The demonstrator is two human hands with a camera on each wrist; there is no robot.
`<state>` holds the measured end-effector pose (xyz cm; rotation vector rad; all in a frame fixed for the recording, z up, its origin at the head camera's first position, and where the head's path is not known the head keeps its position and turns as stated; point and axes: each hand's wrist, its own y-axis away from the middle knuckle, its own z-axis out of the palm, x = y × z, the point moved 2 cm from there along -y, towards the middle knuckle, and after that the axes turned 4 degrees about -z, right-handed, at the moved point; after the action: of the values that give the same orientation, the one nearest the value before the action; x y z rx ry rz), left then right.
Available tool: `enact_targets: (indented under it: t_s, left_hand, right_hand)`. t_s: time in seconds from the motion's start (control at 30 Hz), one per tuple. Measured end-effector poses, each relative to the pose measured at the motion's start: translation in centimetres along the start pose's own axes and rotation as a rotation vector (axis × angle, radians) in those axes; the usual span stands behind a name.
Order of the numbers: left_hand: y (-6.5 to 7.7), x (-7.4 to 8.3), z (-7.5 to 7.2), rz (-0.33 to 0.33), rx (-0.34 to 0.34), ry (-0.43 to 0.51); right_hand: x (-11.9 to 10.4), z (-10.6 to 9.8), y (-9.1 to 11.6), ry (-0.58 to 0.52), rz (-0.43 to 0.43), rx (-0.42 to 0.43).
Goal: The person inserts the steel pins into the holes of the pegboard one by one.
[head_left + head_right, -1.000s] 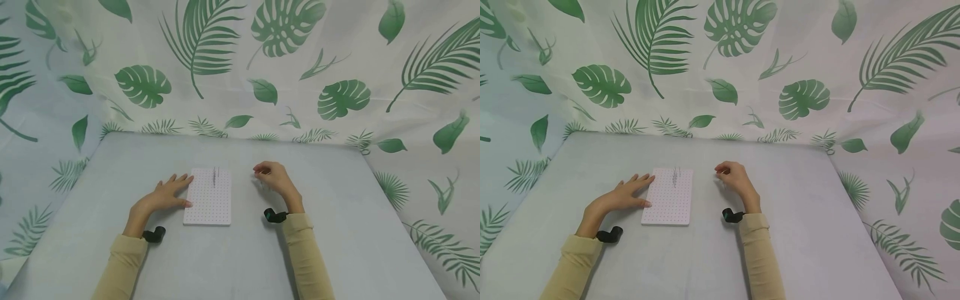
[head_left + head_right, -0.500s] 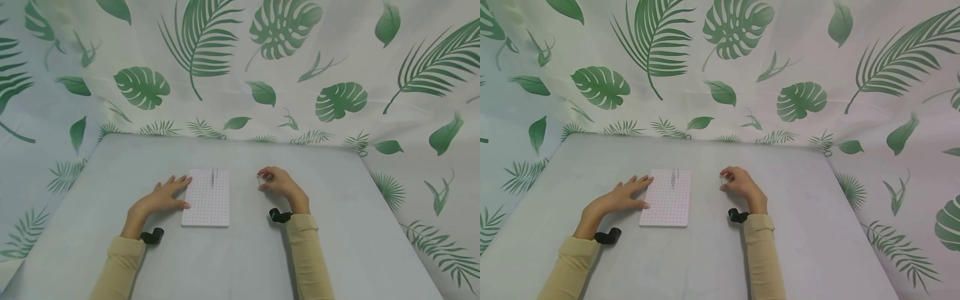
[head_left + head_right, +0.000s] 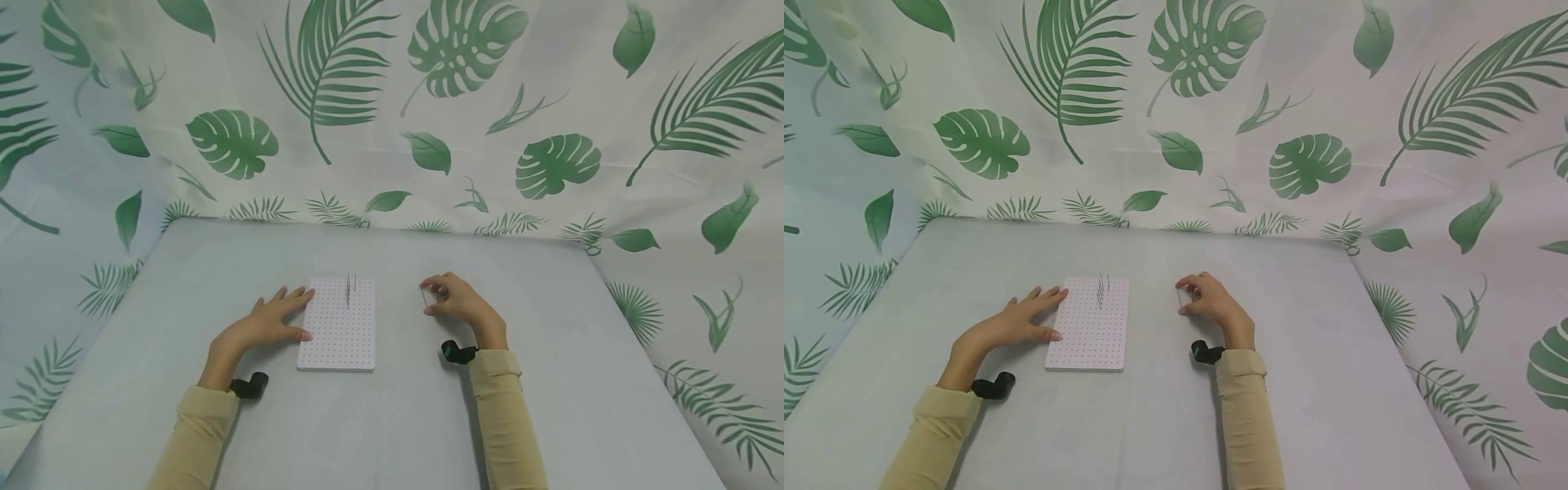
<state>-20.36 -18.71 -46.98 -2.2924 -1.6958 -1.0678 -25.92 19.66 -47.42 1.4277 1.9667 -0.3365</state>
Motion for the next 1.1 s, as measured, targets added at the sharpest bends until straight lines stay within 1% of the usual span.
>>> enact_targets:
  t_s: [0.37,0.73,0.83,0.9,1.1]
  left_hand:
    - [0.04,-0.01,0.01,0.006,-0.003,0.004]
    - [0.17,0.08,-0.15,0.006,-0.007,0.017]
    - [0.17,0.2,-0.17,0.006,-0.002,0.014]
    - [0.23,0.22,-0.1,0.004,-0.004,0.007]
    - [0.3,0.12,0.11,0.007,-0.006,0.014]
  right_hand:
    - [0.1,-0.17,0.08,-0.031,0.013,0.021]
    - [0.06,0.12,-0.03,-0.066,0.043,0.111]
    - [0.04,0.12,-0.06,-0.073,0.034,0.137]
    - [0.0,0.1,-0.08,-0.073,0.023,0.14]
    - [-0.39,-0.02,0.09,-0.07,0.026,0.144]
